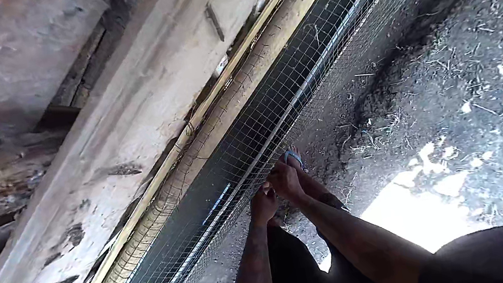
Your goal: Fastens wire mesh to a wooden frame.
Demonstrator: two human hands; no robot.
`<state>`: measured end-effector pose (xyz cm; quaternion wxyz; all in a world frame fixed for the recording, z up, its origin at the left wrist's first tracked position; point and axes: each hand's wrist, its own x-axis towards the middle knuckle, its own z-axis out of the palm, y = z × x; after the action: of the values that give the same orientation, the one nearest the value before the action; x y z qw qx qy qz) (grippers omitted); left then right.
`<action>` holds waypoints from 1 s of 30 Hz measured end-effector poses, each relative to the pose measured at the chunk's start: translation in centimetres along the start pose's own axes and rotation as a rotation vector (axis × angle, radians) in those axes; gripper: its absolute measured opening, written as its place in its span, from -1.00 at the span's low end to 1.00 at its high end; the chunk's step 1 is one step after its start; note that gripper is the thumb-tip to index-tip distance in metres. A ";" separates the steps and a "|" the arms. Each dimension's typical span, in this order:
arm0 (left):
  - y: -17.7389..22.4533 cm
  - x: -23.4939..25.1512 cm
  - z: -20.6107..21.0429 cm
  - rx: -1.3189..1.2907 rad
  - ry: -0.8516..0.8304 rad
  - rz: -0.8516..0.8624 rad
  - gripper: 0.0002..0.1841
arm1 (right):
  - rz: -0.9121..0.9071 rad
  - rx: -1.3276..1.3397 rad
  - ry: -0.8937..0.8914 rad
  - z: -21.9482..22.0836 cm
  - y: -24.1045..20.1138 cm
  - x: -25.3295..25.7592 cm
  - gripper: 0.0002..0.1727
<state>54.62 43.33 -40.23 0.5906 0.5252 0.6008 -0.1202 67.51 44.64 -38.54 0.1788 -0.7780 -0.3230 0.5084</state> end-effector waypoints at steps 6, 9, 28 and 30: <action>0.0 -0.2 -0.3 -0.062 0.007 -0.032 -0.45 | -0.114 -0.093 0.047 -0.4 2.0 0.9 -0.76; 0.0 -0.2 -0.7 -0.091 -0.021 -0.027 -0.45 | -0.029 -0.171 -0.011 -0.8 0.1 2.0 -0.73; 0.0 0.0 0.6 -0.097 0.038 0.007 -0.39 | 0.035 0.330 -0.309 -0.3 1.1 2.9 -0.59; -0.3 0.1 0.6 -0.089 0.018 0.009 -0.20 | 0.021 0.223 -0.210 -0.5 1.4 2.2 -0.68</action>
<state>54.80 42.78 -40.58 0.6085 0.5021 0.6085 -0.0860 69.00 45.15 -40.59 0.2240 -0.6992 -0.2731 0.6216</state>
